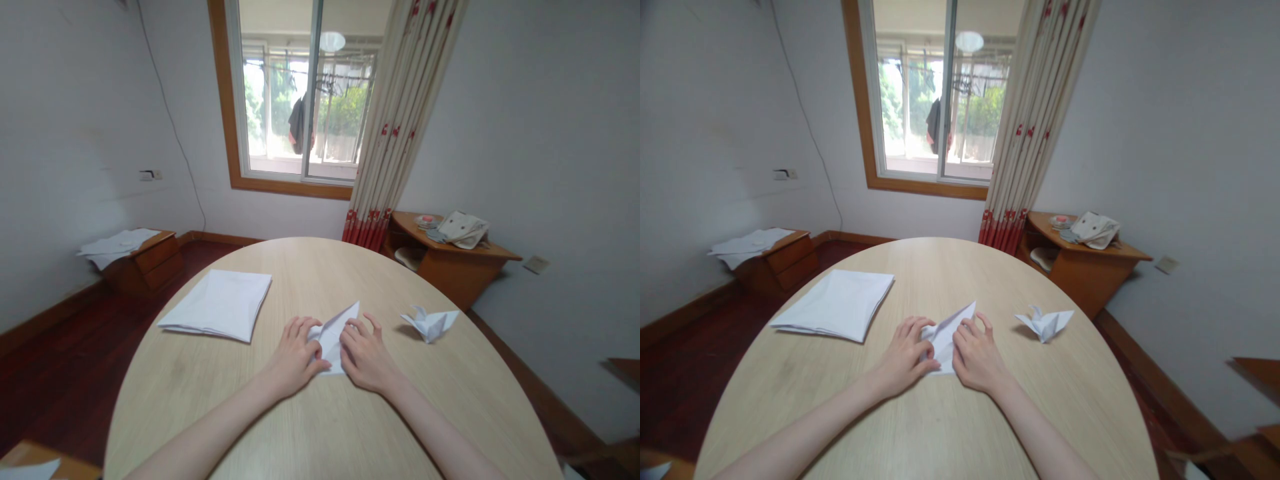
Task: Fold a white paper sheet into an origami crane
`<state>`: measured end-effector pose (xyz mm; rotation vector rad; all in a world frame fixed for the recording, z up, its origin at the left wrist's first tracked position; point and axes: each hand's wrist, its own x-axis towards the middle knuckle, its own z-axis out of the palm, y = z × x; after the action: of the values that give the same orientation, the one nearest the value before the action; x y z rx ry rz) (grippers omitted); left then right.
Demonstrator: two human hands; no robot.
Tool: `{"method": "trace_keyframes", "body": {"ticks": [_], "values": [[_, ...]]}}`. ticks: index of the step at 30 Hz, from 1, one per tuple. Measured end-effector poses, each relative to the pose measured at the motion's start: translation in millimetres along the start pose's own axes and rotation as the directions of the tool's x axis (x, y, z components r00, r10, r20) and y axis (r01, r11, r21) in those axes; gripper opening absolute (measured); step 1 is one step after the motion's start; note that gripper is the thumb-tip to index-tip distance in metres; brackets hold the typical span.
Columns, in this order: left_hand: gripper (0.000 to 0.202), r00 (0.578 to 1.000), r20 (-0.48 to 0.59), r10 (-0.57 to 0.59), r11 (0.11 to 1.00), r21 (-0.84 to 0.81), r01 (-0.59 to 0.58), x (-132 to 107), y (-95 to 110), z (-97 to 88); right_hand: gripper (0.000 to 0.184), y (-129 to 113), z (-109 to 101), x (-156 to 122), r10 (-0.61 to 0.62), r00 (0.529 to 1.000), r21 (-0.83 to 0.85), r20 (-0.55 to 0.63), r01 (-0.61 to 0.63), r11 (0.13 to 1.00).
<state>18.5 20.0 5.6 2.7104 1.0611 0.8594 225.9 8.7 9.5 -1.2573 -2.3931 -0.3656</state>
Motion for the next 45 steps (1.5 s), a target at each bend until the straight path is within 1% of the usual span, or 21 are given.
{"method": "trace_keyframes", "body": {"ticks": [4,9,13,17,24,29,33,36,39,45], "values": [[0.017,1.0,-0.025,0.001,0.999,0.036,0.0,-1,1,2.8,0.005,0,2,1,-0.003,1.0,0.012,-0.007,0.004,1.0],[0.021,1.0,-0.007,-0.004,0.998,0.059,0.004,0,1,4.3,0.007,-2,2,1,-0.006,1.0,0.062,-0.009,0.007,0.998],[0.022,1.0,0.001,-0.008,0.998,0.061,0.008,1,0,3.9,0.02,-4,2,1,-0.006,0.999,0.111,-0.035,0.01,0.994],[0.02,1.0,0.003,-0.002,0.999,0.043,0.002,1,1,2.5,0.035,-5,3,1,-0.006,0.996,0.087,-0.094,0.015,0.996],[0.016,1.0,0.012,0.013,1.0,0.011,-0.013,0,0,3.6,0.045,2,11,0,0.046,0.978,0.047,-0.201,-0.037,0.998],[0.023,0.998,0.064,-0.021,1.0,0.007,0.02,0,-3,5.0,0.051,6,18,-1,0.084,0.972,0.049,-0.219,-0.075,0.996],[0.029,0.994,0.099,-0.036,0.999,0.038,0.032,1,-3,5.1,0.056,8,24,-1,0.161,0.955,0.046,-0.248,-0.154,0.987],[0.03,0.993,0.111,-0.032,0.999,0.045,0.027,2,-3,4.9,0.059,8,27,-1,0.191,0.949,0.041,-0.251,-0.186,0.982],[0.029,0.995,0.1,-0.024,0.999,0.046,0.02,1,-2,4.8,0.063,8,28,-1,0.2,0.951,0.031,-0.238,-0.198,0.98],[0.025,0.997,0.08,-0.019,0.998,0.064,0.014,0,-3,6.3,0.065,8,27,-1,0.184,0.957,0.01,-0.224,-0.187,0.982]]}}
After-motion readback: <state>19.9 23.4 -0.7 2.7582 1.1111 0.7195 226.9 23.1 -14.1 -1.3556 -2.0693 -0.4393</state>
